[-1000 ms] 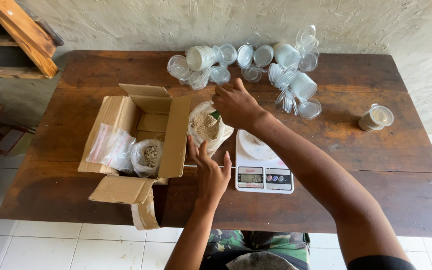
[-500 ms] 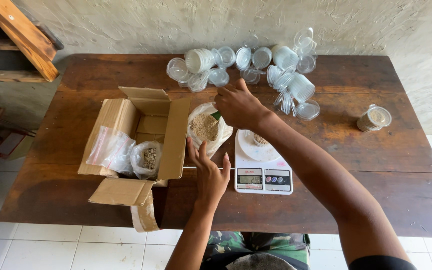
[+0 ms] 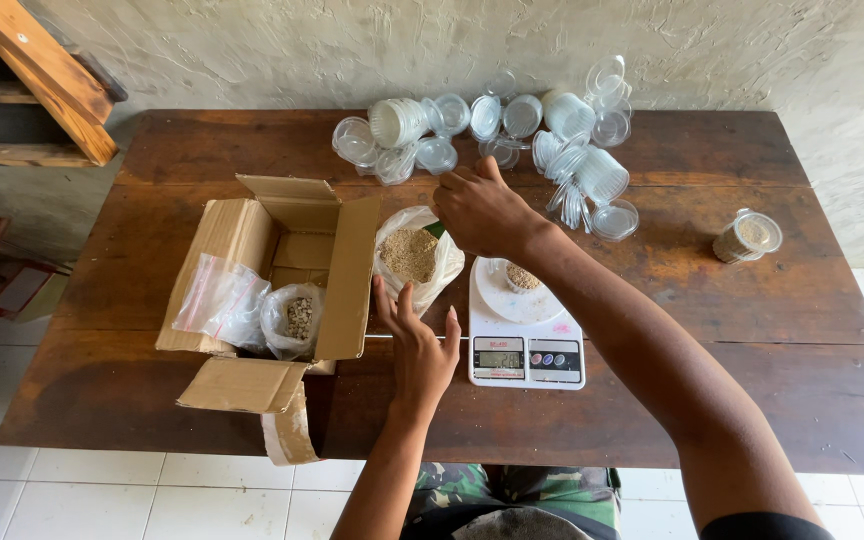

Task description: The person scoops grains from a plastic bag into small clear plastic containers placed on a digital scale. They adjust the amount until the target weight is reached, then set the filled container aside and repeat the process with a new container.

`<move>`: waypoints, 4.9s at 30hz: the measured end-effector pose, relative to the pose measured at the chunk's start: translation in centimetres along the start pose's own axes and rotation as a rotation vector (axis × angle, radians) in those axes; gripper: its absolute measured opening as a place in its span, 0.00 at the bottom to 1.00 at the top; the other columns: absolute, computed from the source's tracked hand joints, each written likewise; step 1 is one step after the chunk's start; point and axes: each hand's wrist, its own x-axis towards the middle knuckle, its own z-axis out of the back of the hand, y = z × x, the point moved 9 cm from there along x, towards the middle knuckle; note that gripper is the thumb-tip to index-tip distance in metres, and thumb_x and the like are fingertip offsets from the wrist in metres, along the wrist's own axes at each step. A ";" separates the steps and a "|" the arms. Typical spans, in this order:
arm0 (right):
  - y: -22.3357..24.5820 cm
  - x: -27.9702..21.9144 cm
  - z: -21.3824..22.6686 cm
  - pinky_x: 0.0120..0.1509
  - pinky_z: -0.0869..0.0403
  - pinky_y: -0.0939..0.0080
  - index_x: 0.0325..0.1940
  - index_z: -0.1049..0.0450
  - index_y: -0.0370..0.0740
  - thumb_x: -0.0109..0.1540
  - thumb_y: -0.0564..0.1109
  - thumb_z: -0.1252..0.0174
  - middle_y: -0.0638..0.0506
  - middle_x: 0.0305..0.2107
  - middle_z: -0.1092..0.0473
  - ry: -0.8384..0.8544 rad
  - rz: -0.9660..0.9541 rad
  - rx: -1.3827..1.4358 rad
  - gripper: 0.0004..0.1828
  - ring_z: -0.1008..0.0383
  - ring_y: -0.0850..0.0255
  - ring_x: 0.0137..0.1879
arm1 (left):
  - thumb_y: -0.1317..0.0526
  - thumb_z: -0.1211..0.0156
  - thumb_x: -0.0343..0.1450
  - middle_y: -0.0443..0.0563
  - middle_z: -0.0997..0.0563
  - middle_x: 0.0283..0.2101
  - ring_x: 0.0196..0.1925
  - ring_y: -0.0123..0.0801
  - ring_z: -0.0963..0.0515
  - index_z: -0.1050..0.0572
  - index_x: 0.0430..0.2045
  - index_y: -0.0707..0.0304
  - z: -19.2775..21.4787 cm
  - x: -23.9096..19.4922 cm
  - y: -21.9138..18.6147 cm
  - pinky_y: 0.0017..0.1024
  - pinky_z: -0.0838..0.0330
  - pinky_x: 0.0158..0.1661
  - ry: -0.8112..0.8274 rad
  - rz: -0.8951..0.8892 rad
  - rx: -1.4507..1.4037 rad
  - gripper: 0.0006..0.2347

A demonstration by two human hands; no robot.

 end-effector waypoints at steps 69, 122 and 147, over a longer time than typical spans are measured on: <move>-4.5 -14.2 3.1 0.47 0.45 0.56 0.32 0.32 0.44 0.69 0.48 0.52 0.53 0.31 0.39 0.143 -0.074 -0.119 0.13 0.36 0.56 0.38 | 0.64 0.35 0.65 0.73 0.66 0.72 0.75 0.72 0.58 0.49 0.62 0.65 -0.9 -0.4 0.1 0.71 0.38 0.59 -0.013 -0.012 -0.005 0.33; -3.1 -13.4 8.8 0.42 0.43 0.60 0.27 0.36 0.47 0.70 0.40 0.49 0.53 0.26 0.43 -0.302 -0.028 -0.365 0.16 0.40 0.57 0.32 | 0.64 0.35 0.66 0.75 0.65 0.72 0.76 0.72 0.59 0.49 0.63 0.66 -0.9 -0.4 -0.1 0.70 0.42 0.61 -0.014 -0.035 0.002 0.33; -5.3 -13.7 6.3 0.43 0.44 0.59 0.30 0.34 0.44 0.70 0.44 0.48 0.54 0.29 0.42 -0.198 -0.203 -0.261 0.14 0.38 0.56 0.36 | 0.64 0.36 0.66 0.74 0.66 0.72 0.76 0.72 0.59 0.50 0.63 0.65 -1.0 -0.4 0.2 0.70 0.38 0.60 -0.002 -0.013 -0.005 0.33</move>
